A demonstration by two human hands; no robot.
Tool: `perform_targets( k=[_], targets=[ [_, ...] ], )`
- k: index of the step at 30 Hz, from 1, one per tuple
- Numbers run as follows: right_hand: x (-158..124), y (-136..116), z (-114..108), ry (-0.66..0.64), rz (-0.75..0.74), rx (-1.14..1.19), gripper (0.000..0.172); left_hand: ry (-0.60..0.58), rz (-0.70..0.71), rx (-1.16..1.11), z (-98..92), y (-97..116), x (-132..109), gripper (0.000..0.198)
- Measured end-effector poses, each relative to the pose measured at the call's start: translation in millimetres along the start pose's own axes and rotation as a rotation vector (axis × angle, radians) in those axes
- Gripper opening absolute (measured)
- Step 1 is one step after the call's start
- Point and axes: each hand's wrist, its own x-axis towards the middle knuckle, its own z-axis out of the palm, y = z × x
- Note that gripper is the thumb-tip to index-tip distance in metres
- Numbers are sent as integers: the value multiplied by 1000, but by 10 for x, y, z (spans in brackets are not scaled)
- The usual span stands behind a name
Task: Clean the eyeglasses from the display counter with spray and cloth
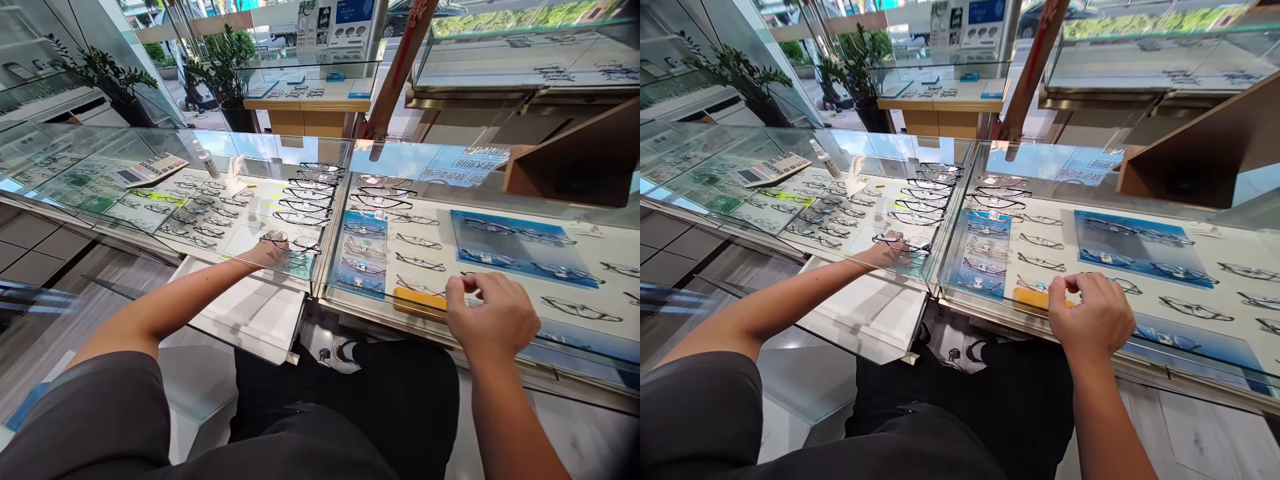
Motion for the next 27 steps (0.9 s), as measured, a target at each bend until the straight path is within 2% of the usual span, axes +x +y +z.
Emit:
perform_targets(
  k=[4, 7, 15, 22, 27],
  targets=[
    [-1, -6, -13, -10, -7, 9, 26, 113, 41, 2, 6, -129, 88, 15],
    [1, -27, -34, -39, 4, 19, 24, 128, 71, -21, 31, -223, 231, 10],
    [29, -87, -73, -93, 48, -15, 24, -3, 101, -124, 58, -249, 504, 9],
    [42, -126, -102, -115, 70, -9, 25, -15, -14, -107, 79, -198, 552, 12],
    [27, -121, -87, -105, 87, -9, 24, -29, -32, -102, 66, -178, 538, 11]
  ],
)
